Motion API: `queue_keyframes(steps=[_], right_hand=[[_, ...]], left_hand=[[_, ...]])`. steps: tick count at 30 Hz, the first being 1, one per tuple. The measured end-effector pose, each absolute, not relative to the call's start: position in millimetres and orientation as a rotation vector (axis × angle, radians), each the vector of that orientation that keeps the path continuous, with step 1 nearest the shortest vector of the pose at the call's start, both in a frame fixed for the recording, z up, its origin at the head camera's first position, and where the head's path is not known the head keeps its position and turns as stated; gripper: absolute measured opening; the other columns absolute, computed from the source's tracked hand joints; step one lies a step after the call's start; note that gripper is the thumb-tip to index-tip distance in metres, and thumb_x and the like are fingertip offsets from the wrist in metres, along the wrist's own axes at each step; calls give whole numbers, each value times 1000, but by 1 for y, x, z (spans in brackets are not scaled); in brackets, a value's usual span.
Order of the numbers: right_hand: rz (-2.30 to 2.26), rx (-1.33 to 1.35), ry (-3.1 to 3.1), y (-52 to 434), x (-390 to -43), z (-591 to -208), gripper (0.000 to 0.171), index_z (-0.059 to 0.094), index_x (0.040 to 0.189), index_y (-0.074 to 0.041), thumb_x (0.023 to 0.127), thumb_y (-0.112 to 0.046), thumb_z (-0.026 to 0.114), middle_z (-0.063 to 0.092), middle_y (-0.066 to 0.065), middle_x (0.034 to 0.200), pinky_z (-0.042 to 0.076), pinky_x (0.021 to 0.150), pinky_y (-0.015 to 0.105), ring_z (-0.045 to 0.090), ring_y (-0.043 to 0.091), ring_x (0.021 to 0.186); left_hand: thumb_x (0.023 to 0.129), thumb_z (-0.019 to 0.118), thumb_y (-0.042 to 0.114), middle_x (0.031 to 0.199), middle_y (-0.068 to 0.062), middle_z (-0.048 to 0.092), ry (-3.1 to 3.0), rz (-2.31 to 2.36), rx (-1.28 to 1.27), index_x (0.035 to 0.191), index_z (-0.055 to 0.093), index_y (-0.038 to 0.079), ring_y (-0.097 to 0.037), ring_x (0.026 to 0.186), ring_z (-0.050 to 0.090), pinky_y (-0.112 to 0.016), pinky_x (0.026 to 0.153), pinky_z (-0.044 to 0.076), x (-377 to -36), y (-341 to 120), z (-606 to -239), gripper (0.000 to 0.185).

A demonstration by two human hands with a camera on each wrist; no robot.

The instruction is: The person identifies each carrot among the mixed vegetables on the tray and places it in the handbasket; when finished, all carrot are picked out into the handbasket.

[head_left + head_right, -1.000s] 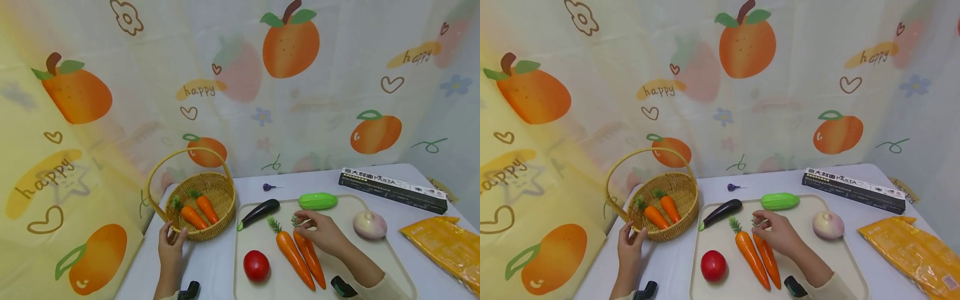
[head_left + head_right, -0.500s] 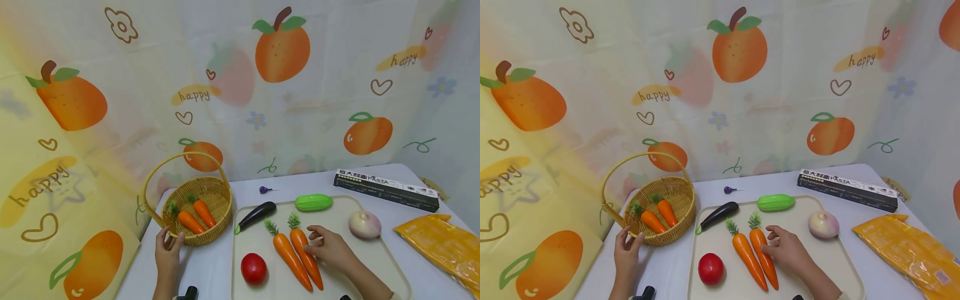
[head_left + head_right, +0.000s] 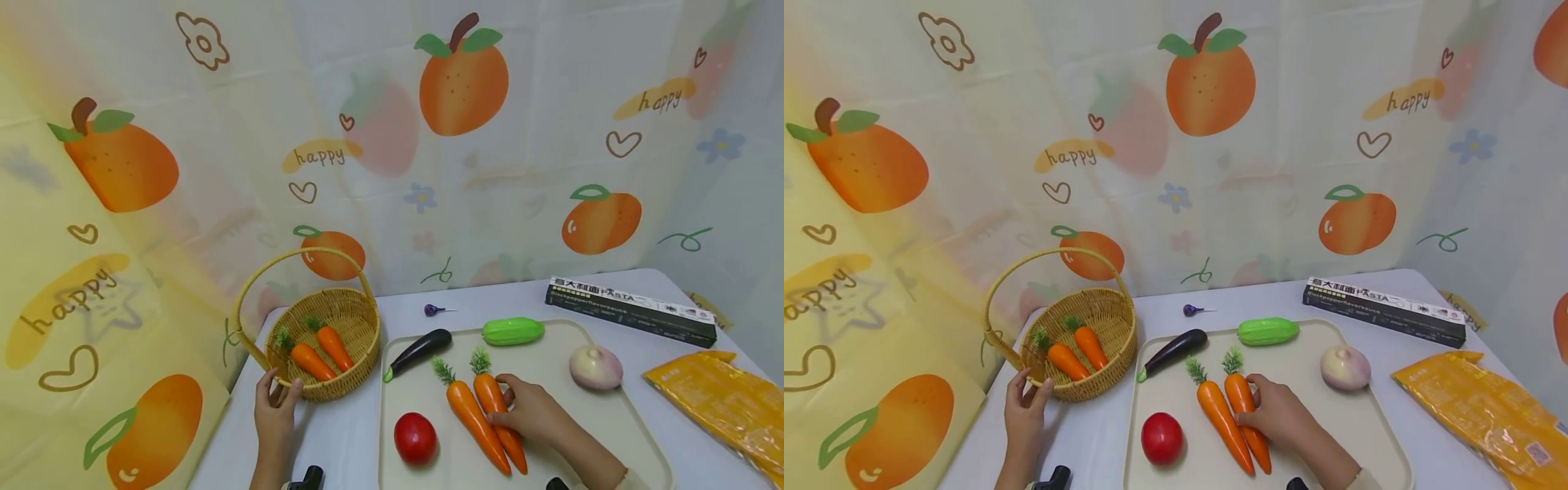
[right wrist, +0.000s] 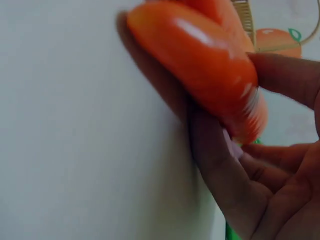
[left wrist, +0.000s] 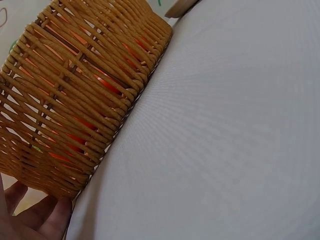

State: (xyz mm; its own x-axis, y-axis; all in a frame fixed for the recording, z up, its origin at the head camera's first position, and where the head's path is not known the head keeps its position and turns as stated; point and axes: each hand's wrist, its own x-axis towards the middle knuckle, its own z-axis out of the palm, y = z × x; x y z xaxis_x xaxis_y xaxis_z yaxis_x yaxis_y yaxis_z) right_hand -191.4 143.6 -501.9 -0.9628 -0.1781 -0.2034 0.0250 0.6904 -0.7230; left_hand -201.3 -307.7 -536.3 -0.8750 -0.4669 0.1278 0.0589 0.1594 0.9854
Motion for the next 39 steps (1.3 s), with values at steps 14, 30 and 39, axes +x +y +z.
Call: queue_keyframes(steps=[14,30,39], right_hand=[[-1423,-174,2439,129,-209,-488,69,54,129,-1,71,-17,87,57,5,94,53,62,33,55,20,76],[-1295,-613,2356,73,-239,-443,65,54,130,-5,75,-18,85,58,2,97,53,62,32,57,20,74],[-1363,-565,2210,24,-254,-443,56,57,124,-8,74,-11,85,59,6,95,57,57,34,59,22,78]], left_hand=[[91,71,25,159,-11,16,-2058,-1761,365,145,35,9,-40,134,35,-5,78,41,-202,-309,-535,67],[91,71,29,158,-11,17,-2072,-1732,378,145,36,9,-39,134,36,-5,78,42,-201,-307,-536,67],[93,69,24,159,-11,15,-2072,-1738,369,146,35,10,-39,135,34,-5,78,42,-199,-308,-534,64]])
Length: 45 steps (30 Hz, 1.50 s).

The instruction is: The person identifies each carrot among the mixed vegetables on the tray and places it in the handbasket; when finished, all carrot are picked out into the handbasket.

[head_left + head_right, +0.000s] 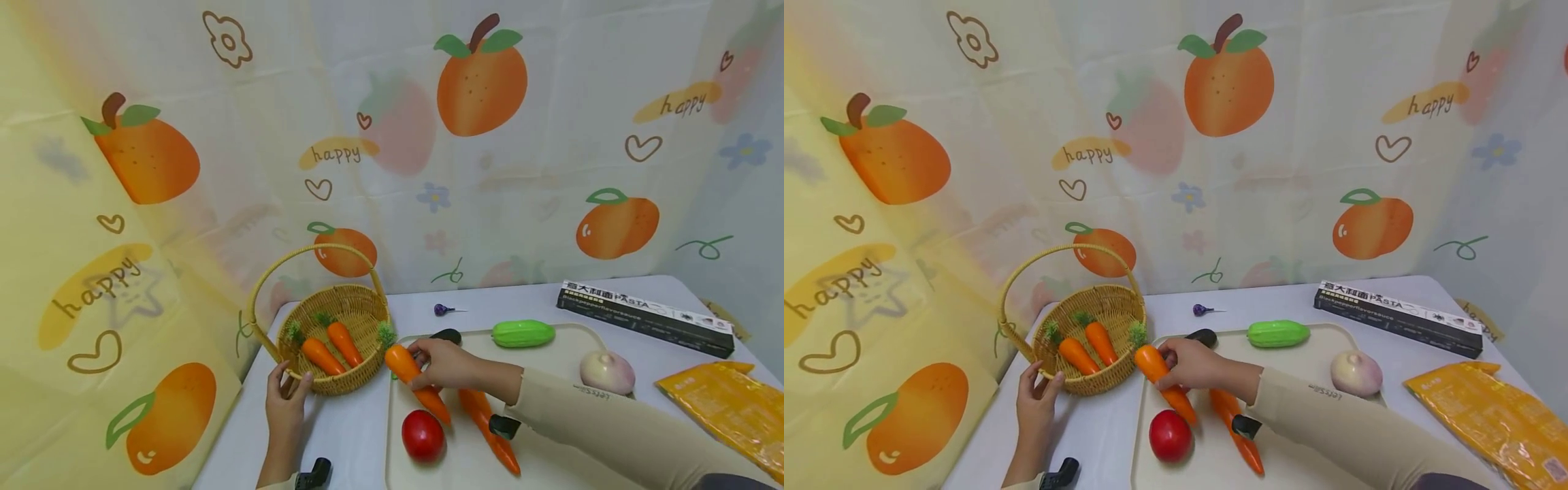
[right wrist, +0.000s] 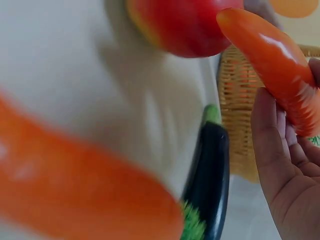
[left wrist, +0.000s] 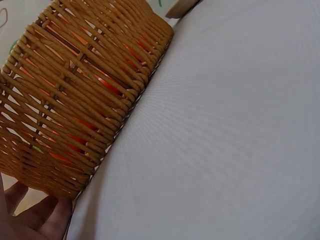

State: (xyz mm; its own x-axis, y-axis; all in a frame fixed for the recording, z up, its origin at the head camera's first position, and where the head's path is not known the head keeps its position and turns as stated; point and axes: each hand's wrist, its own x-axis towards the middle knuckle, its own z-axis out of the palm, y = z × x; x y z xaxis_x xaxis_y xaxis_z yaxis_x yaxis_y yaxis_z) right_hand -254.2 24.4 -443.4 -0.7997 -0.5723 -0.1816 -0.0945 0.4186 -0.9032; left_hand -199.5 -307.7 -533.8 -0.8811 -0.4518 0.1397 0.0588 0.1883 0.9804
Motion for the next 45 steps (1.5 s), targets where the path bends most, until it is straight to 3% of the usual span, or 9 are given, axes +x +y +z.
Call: queue_keyframes(steps=[24,31,35,45], right_hand=[[-1434,-589,2216,-64,-301,-426,60,55,131,-8,79,-19,82,56,6,93,57,67,38,56,18,72],[-1570,-564,2086,-95,-316,-422,58,53,131,-3,81,-14,81,57,8,99,58,67,36,62,20,82],[-1579,-541,2139,-111,-319,-424,62,51,133,-3,81,-18,81,60,5,99,57,74,41,63,19,83],[-1609,-445,2342,-133,-327,-436,58,51,133,-8,85,-24,78,62,2,108,54,78,33,61,16,90]], left_hand=[[92,70,27,158,-11,18,-2058,-1728,345,145,36,10,-38,133,37,-5,79,42,-201,-306,-537,66],[93,69,23,158,-10,16,-2047,-1745,360,145,35,10,-39,135,35,-5,79,42,-200,-308,-537,64],[91,70,26,158,-11,17,-2047,-1734,369,145,36,10,-39,135,35,-5,78,42,-199,-311,-539,65],[91,71,31,158,-11,18,-2062,-1728,361,145,37,13,-38,134,37,-6,79,43,-201,-312,-542,67]])
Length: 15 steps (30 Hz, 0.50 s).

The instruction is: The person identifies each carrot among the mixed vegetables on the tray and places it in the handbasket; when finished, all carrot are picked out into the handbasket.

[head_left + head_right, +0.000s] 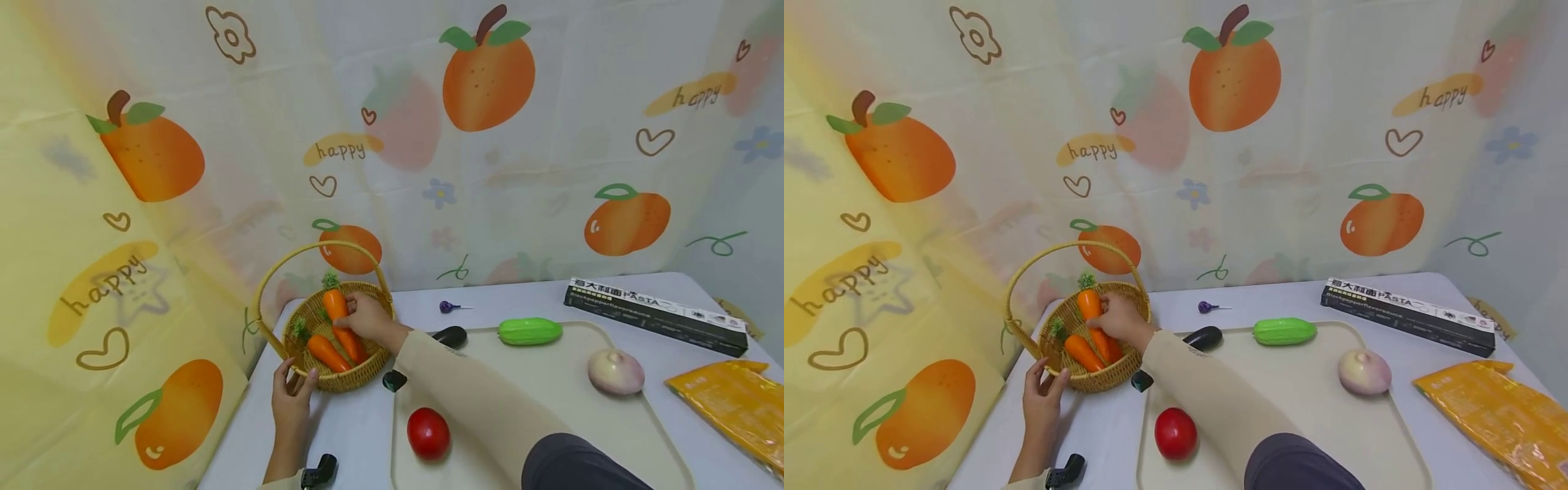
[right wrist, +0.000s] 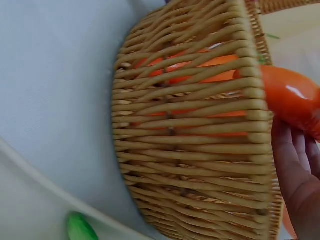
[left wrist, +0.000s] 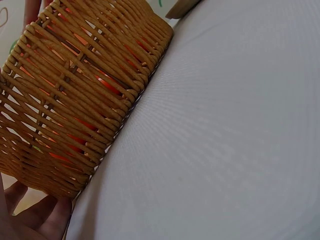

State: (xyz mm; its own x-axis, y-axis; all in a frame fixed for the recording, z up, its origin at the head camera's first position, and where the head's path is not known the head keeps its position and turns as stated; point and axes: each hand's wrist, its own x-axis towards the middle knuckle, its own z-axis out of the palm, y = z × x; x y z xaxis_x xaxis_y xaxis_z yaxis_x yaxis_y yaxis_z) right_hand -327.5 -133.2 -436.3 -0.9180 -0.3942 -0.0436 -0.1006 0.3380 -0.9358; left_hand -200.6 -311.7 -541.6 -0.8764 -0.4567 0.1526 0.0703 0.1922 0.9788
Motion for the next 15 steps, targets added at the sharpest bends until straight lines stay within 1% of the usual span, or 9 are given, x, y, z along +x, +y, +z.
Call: queue_keyframes(steps=[3,6,11,13,15], right_hand=[[-1540,-460,2382,-137,-330,-445,60,50,134,-8,84,-24,79,63,3,108,54,77,33,61,16,90],[-1443,-449,2423,-141,-330,-452,62,51,134,-9,81,-23,81,64,2,108,54,77,32,61,15,89],[-1311,-433,2499,-145,-330,-454,61,55,131,-10,79,-24,83,65,1,107,54,78,32,61,16,89],[-1282,-442,2515,-145,-330,-454,61,56,131,-10,78,-24,83,65,2,110,53,79,33,61,17,91],[-1250,-459,2531,-145,-330,-454,63,56,132,-9,78,-25,83,63,4,120,52,83,33,60,18,94]], left_hand=[[91,70,31,158,-10,17,-2068,-1730,357,146,36,14,-38,135,36,-6,79,43,-200,-311,-541,67],[91,70,29,158,-10,17,-2057,-1737,352,146,36,13,-38,135,35,-6,79,43,-199,-311,-540,67],[91,71,27,157,-12,20,-2043,-1723,343,144,37,9,-39,133,37,-6,80,43,-200,-311,-540,66],[91,71,28,157,-12,20,-2046,-1715,342,144,37,9,-40,132,38,-6,80,43,-201,-311,-541,66],[91,71,28,157,-13,20,-2047,-1714,344,144,37,9,-40,132,39,-6,80,43,-202,-310,-541,66]])
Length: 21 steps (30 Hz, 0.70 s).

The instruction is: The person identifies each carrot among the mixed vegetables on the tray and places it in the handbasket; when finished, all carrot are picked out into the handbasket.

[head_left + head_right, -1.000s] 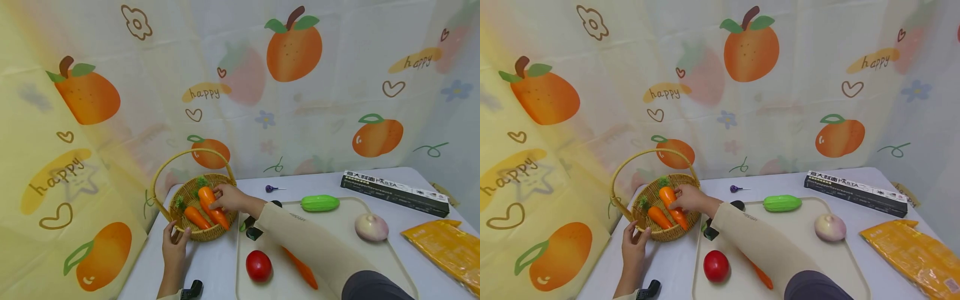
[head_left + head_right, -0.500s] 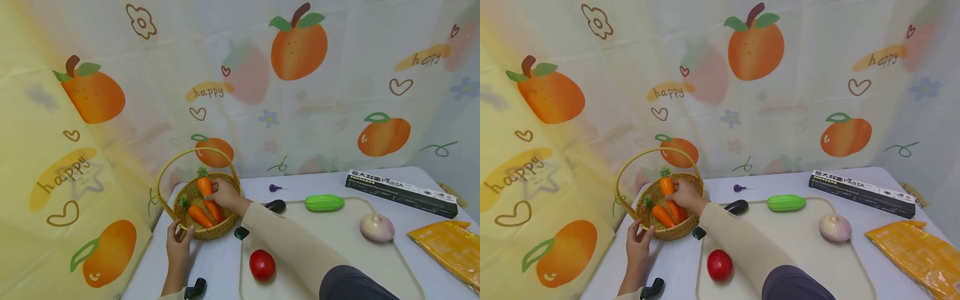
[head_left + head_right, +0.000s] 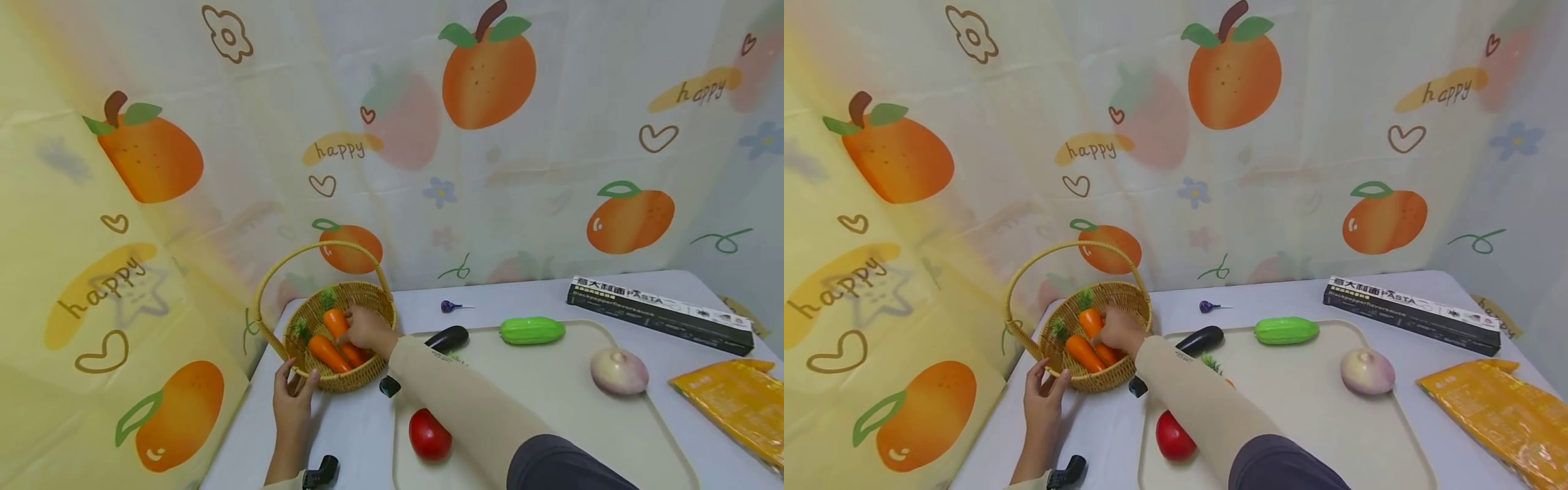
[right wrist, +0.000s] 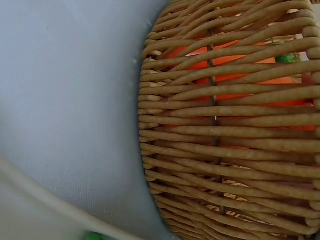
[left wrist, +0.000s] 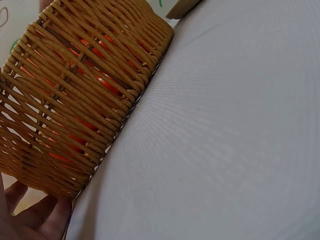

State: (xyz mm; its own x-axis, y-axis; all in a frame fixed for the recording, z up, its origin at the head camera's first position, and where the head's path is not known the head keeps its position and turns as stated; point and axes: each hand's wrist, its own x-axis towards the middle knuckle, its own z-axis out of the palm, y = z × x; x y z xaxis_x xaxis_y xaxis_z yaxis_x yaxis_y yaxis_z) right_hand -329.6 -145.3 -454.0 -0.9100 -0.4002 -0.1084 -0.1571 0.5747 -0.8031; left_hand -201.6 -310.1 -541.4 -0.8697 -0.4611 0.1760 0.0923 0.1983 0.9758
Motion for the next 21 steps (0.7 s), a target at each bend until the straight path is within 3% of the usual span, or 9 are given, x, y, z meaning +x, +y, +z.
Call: queue_keyframes(steps=[5,11,15,18,21], right_hand=[[-1182,-473,2570,-144,-329,-456,67,54,136,-9,79,-29,83,55,5,136,48,94,35,58,19,105],[-1147,-475,2590,-143,-331,-459,63,55,135,-9,81,-29,81,57,5,133,48,94,35,58,19,104],[-1199,-524,2566,-139,-330,-458,60,55,135,-10,83,-26,80,65,3,119,50,87,31,61,16,97],[-1347,-556,2467,-131,-324,-454,58,55,134,-8,83,-21,80,66,2,101,53,75,28,61,14,86],[-1502,-608,2338,-116,-317,-448,57,55,132,-5,82,-17,80,64,3,100,53,67,26,61,13,80]], left_hand=[[91,71,29,157,-14,20,-2051,-1721,341,144,37,9,-40,131,39,-7,79,44,-202,-306,-541,66],[91,71,31,157,-11,20,-2072,-1707,346,145,37,11,-39,131,40,-6,79,43,-201,-304,-539,67],[91,71,28,157,-13,19,-2061,-1718,350,145,36,9,-40,132,39,-6,79,43,-200,-305,-538,66],[91,71,27,157,-12,19,-2048,-1732,341,145,36,9,-39,133,37,-6,80,43,-199,-306,-537,66],[91,70,27,157,-12,19,-2061,-1723,332,145,36,9,-39,134,36,-5,80,42,-199,-307,-536,66]])
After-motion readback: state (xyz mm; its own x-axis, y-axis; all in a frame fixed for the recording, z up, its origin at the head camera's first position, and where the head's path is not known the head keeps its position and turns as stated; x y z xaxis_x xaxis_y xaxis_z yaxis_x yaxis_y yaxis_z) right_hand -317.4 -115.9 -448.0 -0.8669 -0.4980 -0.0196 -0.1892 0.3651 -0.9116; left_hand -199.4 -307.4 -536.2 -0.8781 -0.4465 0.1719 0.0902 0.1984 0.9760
